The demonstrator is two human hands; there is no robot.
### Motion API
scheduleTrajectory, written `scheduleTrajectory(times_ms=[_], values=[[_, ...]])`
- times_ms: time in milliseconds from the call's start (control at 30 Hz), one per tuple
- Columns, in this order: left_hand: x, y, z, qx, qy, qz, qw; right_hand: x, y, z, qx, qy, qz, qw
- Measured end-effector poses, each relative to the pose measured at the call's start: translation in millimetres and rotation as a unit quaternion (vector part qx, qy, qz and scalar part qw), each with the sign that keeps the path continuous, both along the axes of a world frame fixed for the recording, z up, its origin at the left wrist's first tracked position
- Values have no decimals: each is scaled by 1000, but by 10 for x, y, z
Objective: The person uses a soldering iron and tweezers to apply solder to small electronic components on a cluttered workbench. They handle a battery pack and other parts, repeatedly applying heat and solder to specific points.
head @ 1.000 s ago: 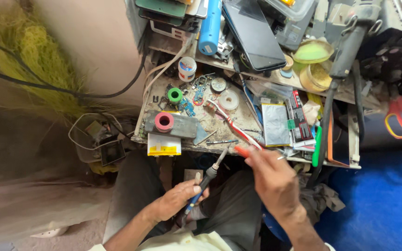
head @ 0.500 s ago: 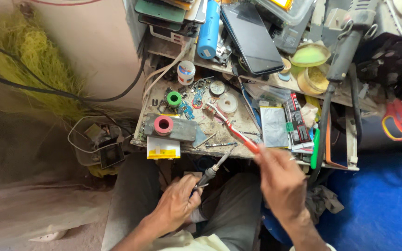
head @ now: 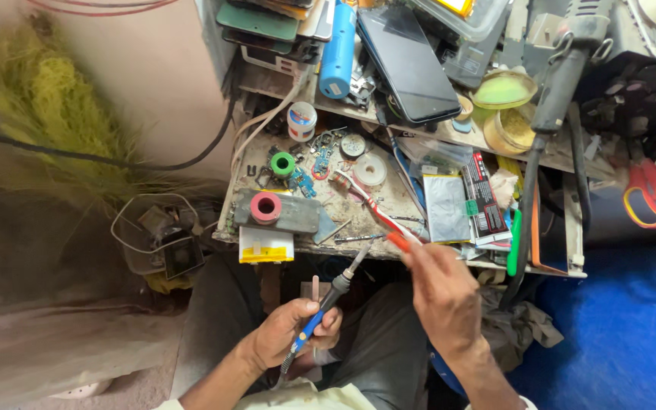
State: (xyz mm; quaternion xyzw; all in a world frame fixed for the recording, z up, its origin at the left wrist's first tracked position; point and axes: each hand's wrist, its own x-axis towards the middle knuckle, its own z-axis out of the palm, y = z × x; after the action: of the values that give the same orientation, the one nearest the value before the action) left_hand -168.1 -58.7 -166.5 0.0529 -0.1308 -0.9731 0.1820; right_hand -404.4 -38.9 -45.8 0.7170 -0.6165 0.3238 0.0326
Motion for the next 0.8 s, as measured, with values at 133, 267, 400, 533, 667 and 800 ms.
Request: scheduleTrajectory(times_ms=[133,267,400,533,667,800], values=[[-95,17,19,27,51,9,998,27,8,-44,-9,-3,-12,1000],[-115,35,33,59,85,6,995,6,25,-44,-8,6,-22,1000],[-72,22,28,14,37,11,999,-33,-18,17,-27,34,-76,996],[60,10,42,-130,-99,43,986,-220,-154,177,-57,52,-130,988],[150,43,97,-279,-209,32,937,-296,-513,204,-19,55,-155,986],[195,96,271,-386,-249,71,885,-250,-708,246,-38,99,-137,985]])
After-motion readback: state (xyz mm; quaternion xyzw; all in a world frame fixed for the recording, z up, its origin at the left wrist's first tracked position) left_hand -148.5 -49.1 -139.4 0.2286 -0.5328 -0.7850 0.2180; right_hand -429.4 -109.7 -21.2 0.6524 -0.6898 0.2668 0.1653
